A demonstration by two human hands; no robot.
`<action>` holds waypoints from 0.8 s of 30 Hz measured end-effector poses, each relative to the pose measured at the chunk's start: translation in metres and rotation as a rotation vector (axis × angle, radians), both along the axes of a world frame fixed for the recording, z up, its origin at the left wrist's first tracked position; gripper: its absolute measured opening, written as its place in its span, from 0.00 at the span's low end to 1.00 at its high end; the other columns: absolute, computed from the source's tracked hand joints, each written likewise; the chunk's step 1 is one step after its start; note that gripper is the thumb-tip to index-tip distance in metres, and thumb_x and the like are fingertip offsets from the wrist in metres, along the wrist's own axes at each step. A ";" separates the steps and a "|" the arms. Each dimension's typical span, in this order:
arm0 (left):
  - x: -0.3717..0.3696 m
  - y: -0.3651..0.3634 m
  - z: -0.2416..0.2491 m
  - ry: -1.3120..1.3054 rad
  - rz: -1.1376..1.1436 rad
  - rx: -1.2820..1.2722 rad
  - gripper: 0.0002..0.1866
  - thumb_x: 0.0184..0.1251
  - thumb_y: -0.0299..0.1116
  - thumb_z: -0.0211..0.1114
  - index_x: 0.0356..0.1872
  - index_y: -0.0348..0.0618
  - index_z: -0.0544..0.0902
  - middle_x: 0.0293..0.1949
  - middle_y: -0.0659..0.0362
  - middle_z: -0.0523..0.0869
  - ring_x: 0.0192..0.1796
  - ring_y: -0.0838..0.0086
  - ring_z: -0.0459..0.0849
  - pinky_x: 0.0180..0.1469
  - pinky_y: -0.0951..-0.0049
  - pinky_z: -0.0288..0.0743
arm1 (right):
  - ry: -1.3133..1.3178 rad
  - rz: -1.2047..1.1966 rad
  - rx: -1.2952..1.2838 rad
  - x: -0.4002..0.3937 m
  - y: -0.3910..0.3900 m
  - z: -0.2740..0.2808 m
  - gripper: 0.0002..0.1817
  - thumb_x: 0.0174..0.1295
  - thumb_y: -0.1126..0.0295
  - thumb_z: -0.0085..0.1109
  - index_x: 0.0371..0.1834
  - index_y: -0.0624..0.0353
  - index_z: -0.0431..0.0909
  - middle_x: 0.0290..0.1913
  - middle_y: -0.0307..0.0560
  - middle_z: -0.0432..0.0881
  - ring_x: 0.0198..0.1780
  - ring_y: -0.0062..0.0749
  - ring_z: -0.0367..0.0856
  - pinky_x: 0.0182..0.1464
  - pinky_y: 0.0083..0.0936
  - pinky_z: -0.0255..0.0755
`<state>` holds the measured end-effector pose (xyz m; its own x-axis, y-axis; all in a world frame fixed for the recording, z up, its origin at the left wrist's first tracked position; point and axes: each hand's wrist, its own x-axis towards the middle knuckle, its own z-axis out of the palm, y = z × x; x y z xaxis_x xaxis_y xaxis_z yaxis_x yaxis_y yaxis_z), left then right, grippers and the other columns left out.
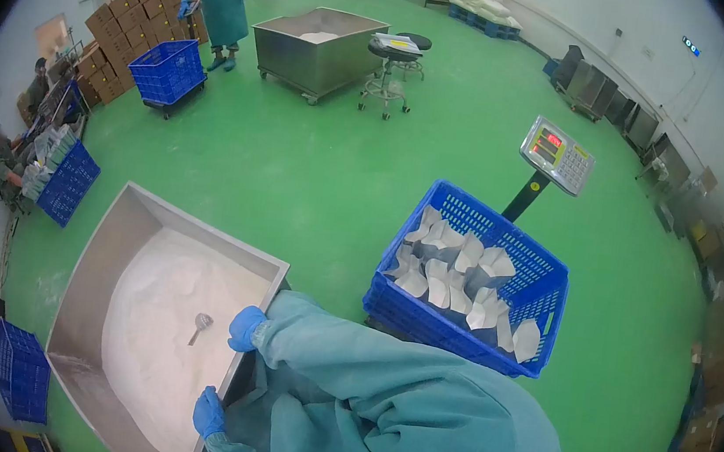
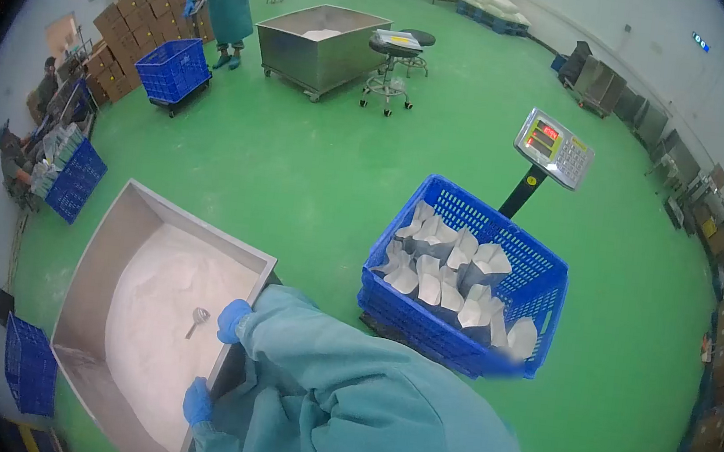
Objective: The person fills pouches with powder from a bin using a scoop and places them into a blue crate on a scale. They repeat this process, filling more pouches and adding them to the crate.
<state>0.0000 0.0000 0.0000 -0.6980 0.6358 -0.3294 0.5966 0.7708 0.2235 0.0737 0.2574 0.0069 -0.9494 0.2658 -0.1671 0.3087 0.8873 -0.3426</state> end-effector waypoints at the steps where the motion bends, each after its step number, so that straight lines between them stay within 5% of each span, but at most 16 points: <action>1: 0.001 -0.002 -0.001 0.068 -0.062 0.024 0.18 0.70 0.44 0.43 0.48 0.47 0.77 0.40 0.51 0.84 0.41 0.58 0.82 0.43 0.57 0.74 | 0.012 0.000 -0.003 0.000 0.000 -0.001 0.23 0.55 0.49 0.47 0.23 0.56 0.83 0.26 0.53 0.81 0.31 0.51 0.79 0.36 0.46 0.69; 12: 0.004 -0.004 -0.005 0.177 -0.062 0.233 0.18 0.70 0.42 0.43 0.39 0.44 0.79 0.35 0.51 0.84 0.38 0.55 0.81 0.39 0.57 0.73 | -0.067 0.021 0.000 0.004 -0.001 0.014 0.22 0.56 0.51 0.45 0.29 0.55 0.84 0.33 0.53 0.83 0.37 0.50 0.81 0.41 0.45 0.70; 15: 0.010 0.001 0.019 -0.047 0.173 0.135 0.22 0.70 0.46 0.42 0.32 0.42 0.80 0.32 0.49 0.83 0.37 0.53 0.81 0.40 0.55 0.71 | -0.051 -0.008 -0.014 0.011 -0.004 0.022 0.21 0.57 0.52 0.44 0.28 0.54 0.84 0.34 0.52 0.83 0.38 0.49 0.82 0.41 0.44 0.72; 17: 0.003 -0.007 0.012 -0.118 0.119 0.253 0.24 0.69 0.48 0.43 0.28 0.41 0.80 0.29 0.47 0.82 0.36 0.51 0.80 0.39 0.54 0.70 | -0.027 -0.004 -0.002 0.009 -0.001 0.016 0.21 0.58 0.53 0.44 0.29 0.54 0.84 0.35 0.52 0.84 0.39 0.48 0.82 0.41 0.44 0.73; 24: 0.015 -0.002 0.015 -0.022 0.349 0.229 0.21 0.66 0.48 0.46 0.33 0.45 0.84 0.30 0.50 0.84 0.36 0.55 0.83 0.38 0.56 0.75 | -0.300 0.209 -0.039 -0.029 0.021 0.011 0.25 0.59 0.47 0.44 0.32 0.57 0.83 0.37 0.53 0.83 0.41 0.49 0.82 0.46 0.43 0.73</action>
<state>0.0153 -0.0025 0.0154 -0.8791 0.4206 -0.2242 0.3015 0.8551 0.4219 0.0446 0.2784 0.0177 -0.8899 0.0595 -0.4523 0.2144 0.9297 -0.2995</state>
